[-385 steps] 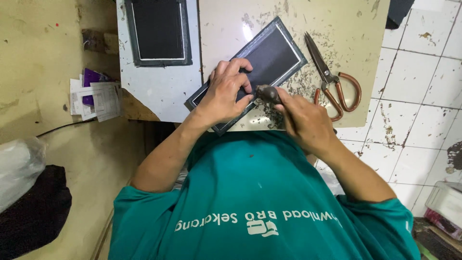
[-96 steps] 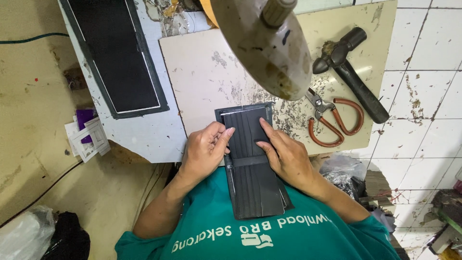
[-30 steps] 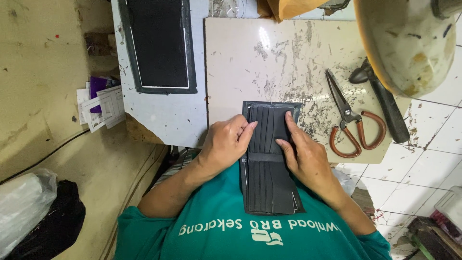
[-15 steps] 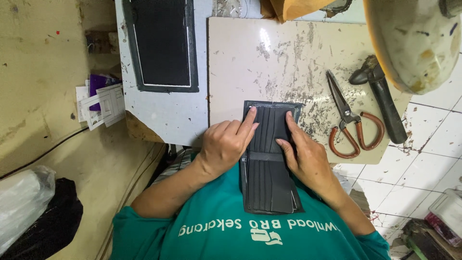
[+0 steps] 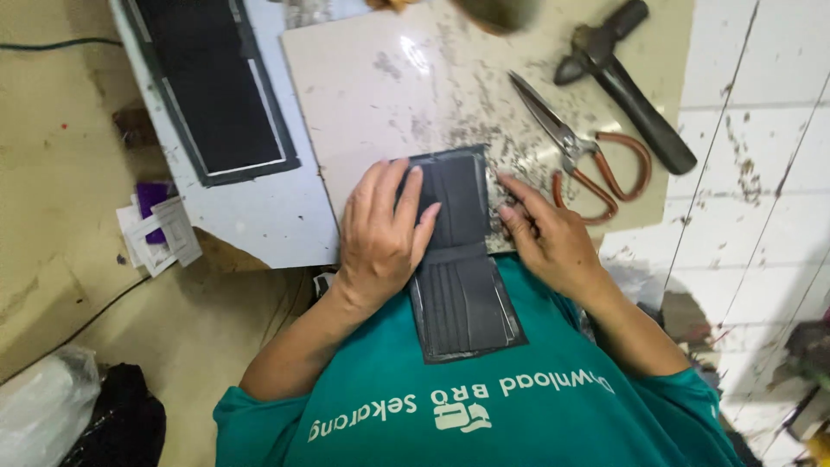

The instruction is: Assembling a leather wallet by aligning components, folding, and hammering edges

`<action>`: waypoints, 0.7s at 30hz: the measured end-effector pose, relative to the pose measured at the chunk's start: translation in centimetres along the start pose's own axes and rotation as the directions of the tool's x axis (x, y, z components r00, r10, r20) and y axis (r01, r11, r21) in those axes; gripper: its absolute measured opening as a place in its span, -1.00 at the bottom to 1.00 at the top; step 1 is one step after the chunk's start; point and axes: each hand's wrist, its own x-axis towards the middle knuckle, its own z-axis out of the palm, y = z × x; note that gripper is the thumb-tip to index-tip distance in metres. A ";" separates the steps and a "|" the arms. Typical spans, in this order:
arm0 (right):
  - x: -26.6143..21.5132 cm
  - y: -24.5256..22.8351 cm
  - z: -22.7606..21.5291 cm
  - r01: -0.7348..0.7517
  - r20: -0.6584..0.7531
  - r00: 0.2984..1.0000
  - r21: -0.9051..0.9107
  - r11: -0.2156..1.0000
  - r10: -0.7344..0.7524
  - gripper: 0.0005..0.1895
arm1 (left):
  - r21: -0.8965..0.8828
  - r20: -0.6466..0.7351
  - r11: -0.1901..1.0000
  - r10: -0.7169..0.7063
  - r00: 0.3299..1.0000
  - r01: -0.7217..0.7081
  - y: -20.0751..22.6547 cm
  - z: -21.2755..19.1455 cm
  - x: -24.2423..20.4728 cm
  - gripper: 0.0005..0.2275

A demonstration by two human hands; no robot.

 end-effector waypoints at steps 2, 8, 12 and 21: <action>-2.1 1.5 1.2 -0.025 -0.035 0.999 0.046 0.999 0.027 -0.61 | -0.161 0.066 0.987 0.027 0.997 -0.016 1.1 -0.3 0.6 -0.65; -4.3 -0.2 1.3 0.031 -0.008 1.000 0.203 0.979 -0.030 -0.68 | -0.378 0.223 0.926 0.063 0.973 0.027 1.6 0.6 -0.2 -0.59; -5.9 1.6 2.8 0.137 -0.009 0.990 0.179 0.974 -0.137 -0.73 | -0.368 0.283 0.928 0.052 0.958 0.058 1.4 0.6 -0.4 -0.52; -6.3 1.5 2.6 0.258 0.033 0.966 -0.164 0.952 -0.256 -0.79 | -0.320 0.291 0.945 0.024 0.956 0.073 1.6 0.9 -0.6 -0.46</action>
